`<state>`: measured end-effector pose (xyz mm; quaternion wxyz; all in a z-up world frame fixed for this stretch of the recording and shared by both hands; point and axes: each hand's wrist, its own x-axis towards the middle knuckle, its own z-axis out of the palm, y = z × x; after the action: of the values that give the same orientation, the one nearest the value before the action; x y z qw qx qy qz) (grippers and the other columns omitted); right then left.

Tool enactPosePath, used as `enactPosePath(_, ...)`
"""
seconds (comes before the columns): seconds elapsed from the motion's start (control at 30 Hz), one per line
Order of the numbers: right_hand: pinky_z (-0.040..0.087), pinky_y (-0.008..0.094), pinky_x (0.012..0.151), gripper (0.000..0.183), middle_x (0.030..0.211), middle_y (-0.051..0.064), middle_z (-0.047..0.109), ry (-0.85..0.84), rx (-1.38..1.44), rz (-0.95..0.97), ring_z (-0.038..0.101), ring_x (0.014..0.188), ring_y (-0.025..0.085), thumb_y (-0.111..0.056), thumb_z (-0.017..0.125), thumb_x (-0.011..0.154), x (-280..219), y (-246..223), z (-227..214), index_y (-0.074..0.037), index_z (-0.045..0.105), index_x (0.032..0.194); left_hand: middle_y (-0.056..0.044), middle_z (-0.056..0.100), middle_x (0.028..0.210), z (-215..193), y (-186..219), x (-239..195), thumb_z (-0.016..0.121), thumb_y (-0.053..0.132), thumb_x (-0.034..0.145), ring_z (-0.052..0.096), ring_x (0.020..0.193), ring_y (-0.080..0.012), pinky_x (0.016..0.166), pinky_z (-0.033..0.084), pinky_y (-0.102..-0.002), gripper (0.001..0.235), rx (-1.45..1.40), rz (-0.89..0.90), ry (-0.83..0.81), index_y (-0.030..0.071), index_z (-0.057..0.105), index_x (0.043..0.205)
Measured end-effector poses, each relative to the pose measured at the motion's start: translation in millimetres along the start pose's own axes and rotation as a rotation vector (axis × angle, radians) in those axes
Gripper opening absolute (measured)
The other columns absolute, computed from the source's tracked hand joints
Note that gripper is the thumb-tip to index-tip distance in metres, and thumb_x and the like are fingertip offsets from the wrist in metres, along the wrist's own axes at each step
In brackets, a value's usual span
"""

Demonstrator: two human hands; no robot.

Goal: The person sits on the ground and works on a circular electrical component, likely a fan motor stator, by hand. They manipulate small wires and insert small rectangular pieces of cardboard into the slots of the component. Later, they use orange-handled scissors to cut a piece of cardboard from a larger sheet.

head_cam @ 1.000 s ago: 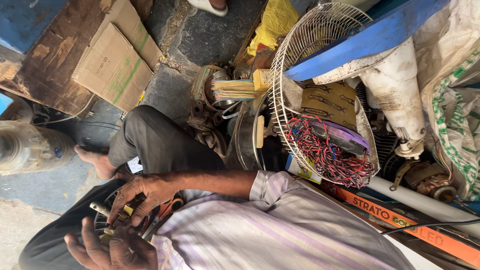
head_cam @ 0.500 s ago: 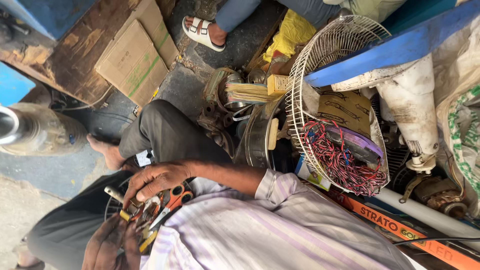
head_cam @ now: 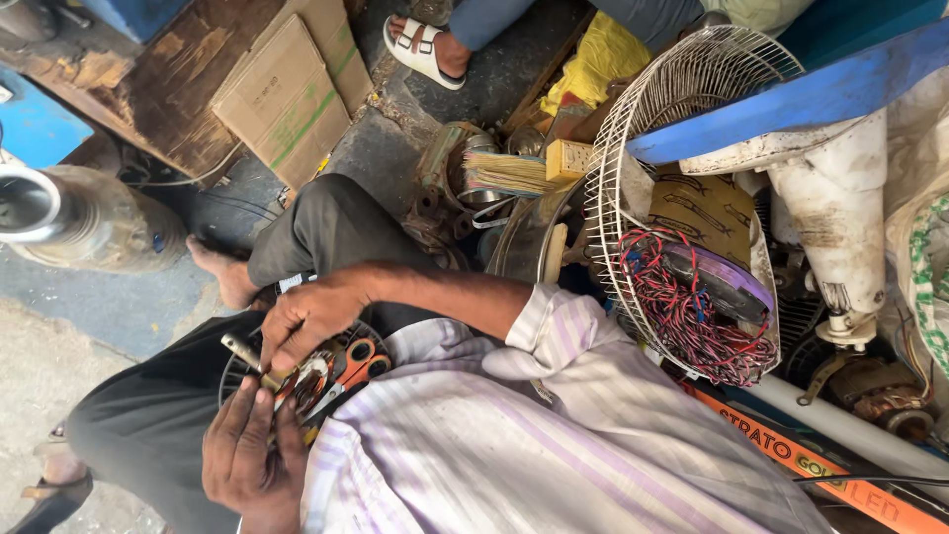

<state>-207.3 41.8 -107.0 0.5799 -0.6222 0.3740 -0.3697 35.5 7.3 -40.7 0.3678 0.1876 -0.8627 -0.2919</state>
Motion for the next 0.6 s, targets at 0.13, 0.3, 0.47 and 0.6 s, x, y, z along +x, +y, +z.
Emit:
enactPosePath(0.13,0.054,0.032,0.094,0.037,0.11,0.009,0.077,-0.032,-0.001,0.095,0.071,0.104,0.019,-0.031,0.063,0.103,1.0,-4.7,-9.9,0.0,0.075,0.119,-0.02,0.07,0.125,-0.3,6.1,7.1,0.077,0.005,0.094,0.07,0.117,-0.0384,0.102,0.057,-0.044,0.032,-0.034,0.029,-0.016,-0.002,0.068,0.123)
enactPosePath(0.3,0.056,0.031,0.086,0.029,0.101,0.007,0.078,-0.001,-0.075,0.133,0.072,0.096,0.017,-0.028,0.068,0.097,8.1,-17.2,-20.1,-0.004,0.077,0.11,-0.018,0.064,0.125,-23.1,23.1,35.5,0.079,0.018,0.08,0.064,0.116,-0.0278,0.095,0.054,-0.035,0.046,-0.397,-0.275,-0.08,-0.003,0.063,0.118)
enactPosePath(0.47,0.054,0.033,0.069,0.016,0.082,0.01,0.075,0.287,-0.351,0.046,0.07,0.076,0.018,-0.021,0.077,0.082,21.5,-47.4,-25.7,-0.007,0.082,0.089,-0.012,0.071,0.095,-16.2,-22.0,73.8,0.086,0.017,0.093,0.06,0.086,-0.0168,0.078,0.048,-0.028,0.027,-0.312,-0.752,-0.294,-0.002,0.077,0.111)
enactPosePath(0.6,0.051,0.039,0.066,0.01,0.073,0.01,0.072,0.378,-0.781,-0.007,0.066,0.073,0.024,-0.015,0.085,0.071,2.1,-85.7,-39.4,-0.01,0.083,0.08,-0.007,0.074,0.084,7.7,-62.8,71.5,0.082,0.009,0.091,0.061,0.073,-0.0091,0.066,0.049,-0.025,0.017,-0.406,-0.75,-0.409,-0.006,0.073,0.091)
